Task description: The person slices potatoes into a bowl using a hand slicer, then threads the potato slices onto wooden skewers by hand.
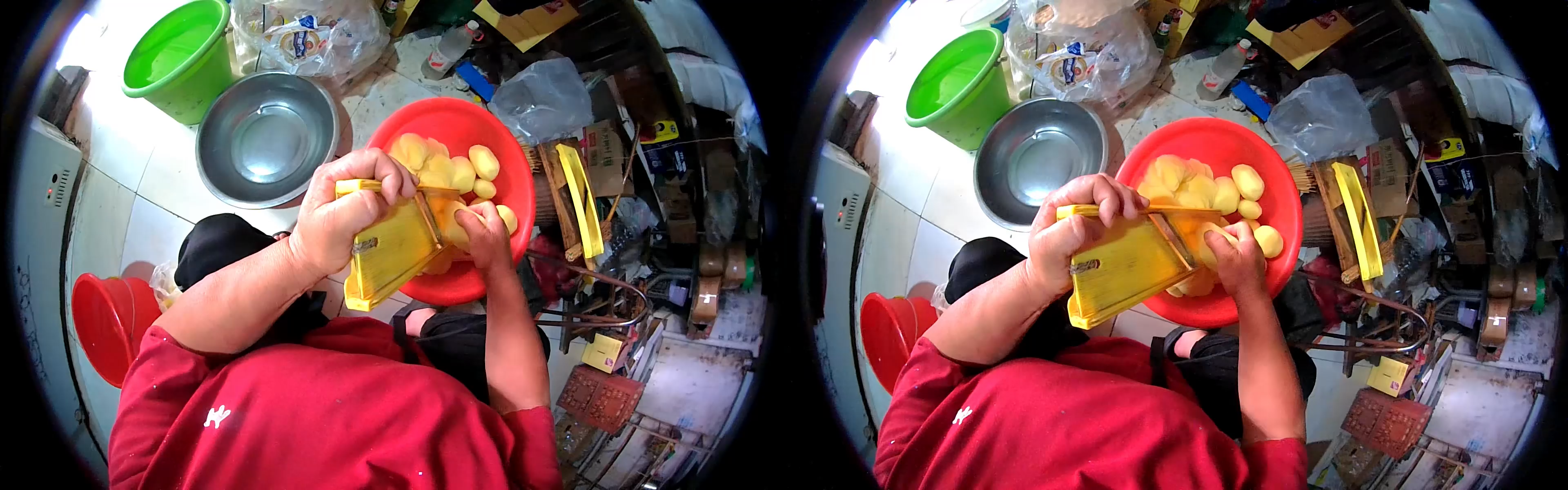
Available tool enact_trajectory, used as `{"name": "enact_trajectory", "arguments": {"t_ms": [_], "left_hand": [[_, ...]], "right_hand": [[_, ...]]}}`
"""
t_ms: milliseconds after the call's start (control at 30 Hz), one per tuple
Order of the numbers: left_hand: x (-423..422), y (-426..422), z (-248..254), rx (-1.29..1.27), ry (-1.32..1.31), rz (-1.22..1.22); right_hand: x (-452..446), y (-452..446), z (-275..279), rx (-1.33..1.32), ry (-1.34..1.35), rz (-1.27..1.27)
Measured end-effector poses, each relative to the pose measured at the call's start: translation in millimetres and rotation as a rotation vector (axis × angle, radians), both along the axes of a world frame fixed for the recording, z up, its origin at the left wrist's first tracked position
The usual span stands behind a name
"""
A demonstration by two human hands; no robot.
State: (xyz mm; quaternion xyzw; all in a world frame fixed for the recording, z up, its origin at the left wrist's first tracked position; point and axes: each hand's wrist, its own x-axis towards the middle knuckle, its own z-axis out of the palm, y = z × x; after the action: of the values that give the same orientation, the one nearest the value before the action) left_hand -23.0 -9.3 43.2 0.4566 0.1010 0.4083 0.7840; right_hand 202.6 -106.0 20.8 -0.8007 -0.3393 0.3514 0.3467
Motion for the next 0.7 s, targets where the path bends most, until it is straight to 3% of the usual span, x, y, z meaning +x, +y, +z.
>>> {"name": "enact_trajectory", "arguments": {"t_ms": [67, 167, 233, 333, 500, 567, 633, 700], "left_hand": [[-0.8, 4.3, -0.3, -0.009, -0.005, 0.012], [-1.7, 3.5, -0.5, -0.060, 0.003, -0.009], [-1.2, 2.2, -0.7, -0.030, -0.005, 0.010], [-2.1, 2.9, -0.8, 0.014, 0.014, 0.001], [-1.6, 1.9, 1.9, -0.024, 0.021, -0.005], [-0.6, 2.2, 2.5, -0.062, -0.017, -0.006], [-1.9, 1.5, 5.8, -0.003, 0.039, -0.003], [-2.0, 2.7, 4.2, -0.022, 0.022, -0.010]], "right_hand": [[-1.5, -4.8, 3.1, 0.038, 0.010, 0.057], [-61.9, -12.0, 65.6, 0.263, -0.066, 0.293], [-58.4, -12.5, 49.3, 0.392, -0.147, 0.334], [-7.0, -4.7, 0.3, 0.095, -0.034, 0.078], [-33.7, -6.2, 30.3, 0.113, -0.095, 0.104], [-64.4, -11.2, 63.7, 0.442, -0.407, 0.421], [-59.8, -11.3, 53.1, 0.424, -0.358, 0.400], [-22.4, -6.1, 9.9, 0.192, -0.272, 0.172]]}}
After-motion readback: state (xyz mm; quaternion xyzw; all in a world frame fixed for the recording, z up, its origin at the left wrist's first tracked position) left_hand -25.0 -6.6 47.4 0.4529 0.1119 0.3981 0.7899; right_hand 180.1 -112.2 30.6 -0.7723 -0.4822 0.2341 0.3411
